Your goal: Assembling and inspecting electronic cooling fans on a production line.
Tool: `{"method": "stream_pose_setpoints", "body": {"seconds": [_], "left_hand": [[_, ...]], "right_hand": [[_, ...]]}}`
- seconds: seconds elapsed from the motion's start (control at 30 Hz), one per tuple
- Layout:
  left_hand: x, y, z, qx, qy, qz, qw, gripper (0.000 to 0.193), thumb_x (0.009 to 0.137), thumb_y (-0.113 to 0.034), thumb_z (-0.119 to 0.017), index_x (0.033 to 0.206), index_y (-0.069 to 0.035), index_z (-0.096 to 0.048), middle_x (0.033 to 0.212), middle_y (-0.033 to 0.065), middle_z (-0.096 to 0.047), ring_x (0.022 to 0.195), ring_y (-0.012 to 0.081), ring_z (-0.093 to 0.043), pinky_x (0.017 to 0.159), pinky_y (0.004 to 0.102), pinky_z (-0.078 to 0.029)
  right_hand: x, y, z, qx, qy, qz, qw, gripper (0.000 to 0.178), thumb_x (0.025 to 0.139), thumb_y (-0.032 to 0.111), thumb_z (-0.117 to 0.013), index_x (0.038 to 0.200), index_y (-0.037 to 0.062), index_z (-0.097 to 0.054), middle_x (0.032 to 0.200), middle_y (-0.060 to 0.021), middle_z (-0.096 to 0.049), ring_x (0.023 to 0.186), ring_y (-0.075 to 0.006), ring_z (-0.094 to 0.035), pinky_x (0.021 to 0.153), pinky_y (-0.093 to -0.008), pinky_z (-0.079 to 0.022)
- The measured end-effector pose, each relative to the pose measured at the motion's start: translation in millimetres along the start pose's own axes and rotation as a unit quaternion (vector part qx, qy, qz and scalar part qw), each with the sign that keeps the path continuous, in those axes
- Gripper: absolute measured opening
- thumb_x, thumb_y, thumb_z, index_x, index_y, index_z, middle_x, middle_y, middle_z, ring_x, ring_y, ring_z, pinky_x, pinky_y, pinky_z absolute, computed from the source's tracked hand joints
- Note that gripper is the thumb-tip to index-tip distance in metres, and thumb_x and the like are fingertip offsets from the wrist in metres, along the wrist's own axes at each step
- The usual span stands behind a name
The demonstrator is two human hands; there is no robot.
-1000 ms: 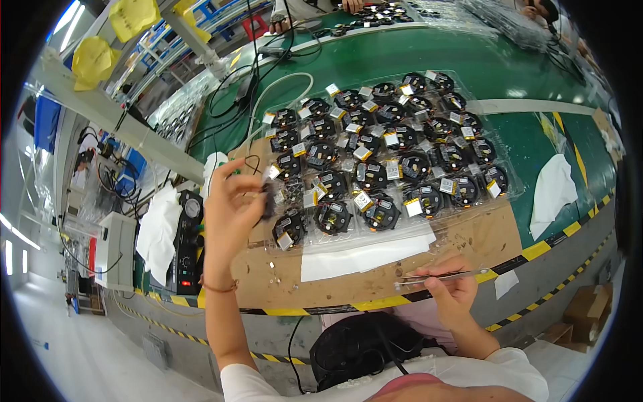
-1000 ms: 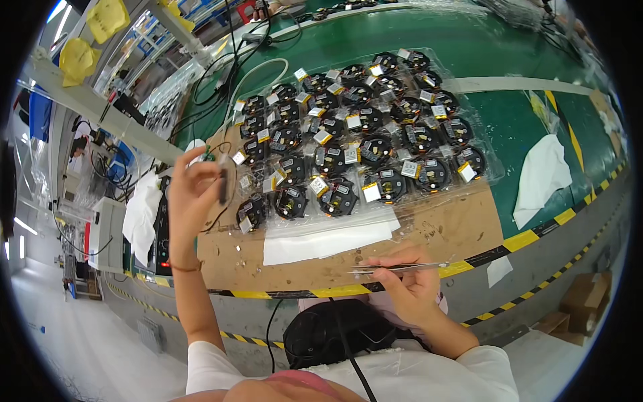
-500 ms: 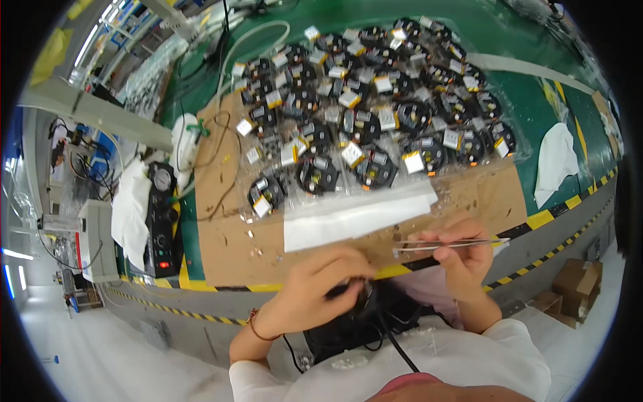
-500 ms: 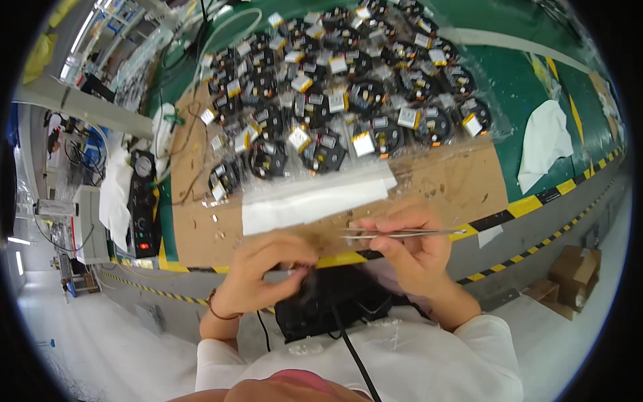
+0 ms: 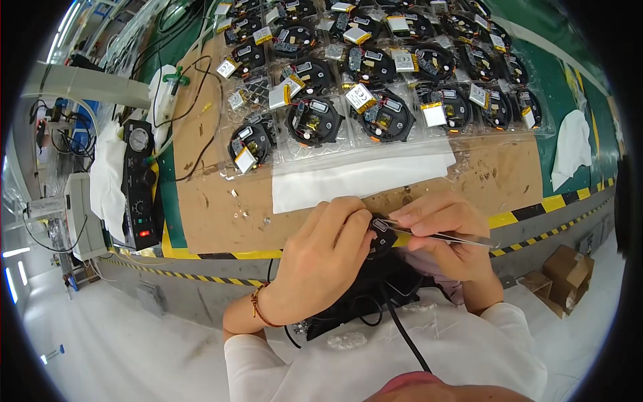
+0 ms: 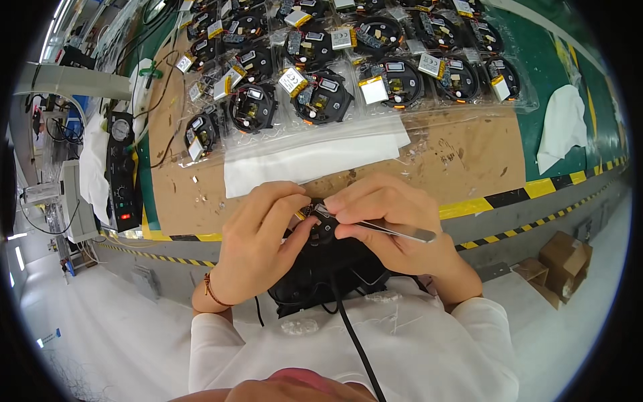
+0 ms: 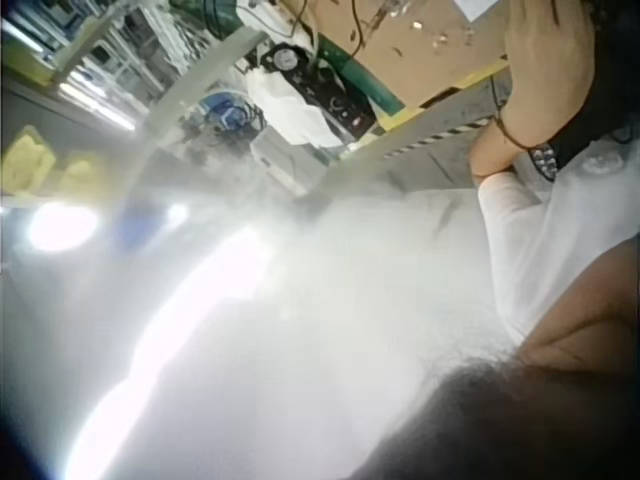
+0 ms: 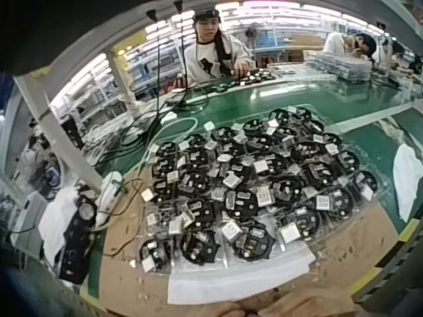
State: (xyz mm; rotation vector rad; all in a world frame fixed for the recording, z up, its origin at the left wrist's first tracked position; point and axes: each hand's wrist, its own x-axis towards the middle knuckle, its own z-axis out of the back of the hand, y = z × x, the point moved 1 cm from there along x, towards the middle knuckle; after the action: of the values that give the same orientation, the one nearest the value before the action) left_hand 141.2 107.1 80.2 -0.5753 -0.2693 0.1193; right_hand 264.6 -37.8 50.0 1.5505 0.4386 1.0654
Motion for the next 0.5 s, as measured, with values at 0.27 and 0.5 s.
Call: {"method": "stream_pose_setpoints", "body": {"seconds": [0.27,0.5], "left_hand": [[0.1,-2.1,0.2,0.012,-0.016,0.016,1.0,0.027,0.067,0.002,-0.073,0.089,-0.001,-0.058,0.098,0.0075,-0.059,0.07,0.0199,-0.061,0.058,0.0293,-0.048],[0.4,-2.1,0.0,-0.005,-0.013,0.024,1.0,0.025,0.065,0.005,-0.073,0.085,0.0,-0.058,0.097,0.0076,-0.059,0.062,0.0157,-0.062,0.056,0.0267,-0.048]], "right_hand": [[1.3,-2.0,-1.0,-0.001,0.015,-0.037,0.999,0.015,0.075,-0.001,-0.071,0.085,0.002,-0.061,0.087,-0.0123,-0.065,0.081,-0.0243,-0.065,0.069,-0.0308,-0.052],[-0.6,-4.4,0.5,0.014,-0.01,-0.059,0.998,0.015,0.072,-0.002,-0.073,0.084,0.001,-0.063,0.083,-0.0108,-0.067,0.076,-0.0213,-0.064,0.064,-0.0278,-0.05]]}}
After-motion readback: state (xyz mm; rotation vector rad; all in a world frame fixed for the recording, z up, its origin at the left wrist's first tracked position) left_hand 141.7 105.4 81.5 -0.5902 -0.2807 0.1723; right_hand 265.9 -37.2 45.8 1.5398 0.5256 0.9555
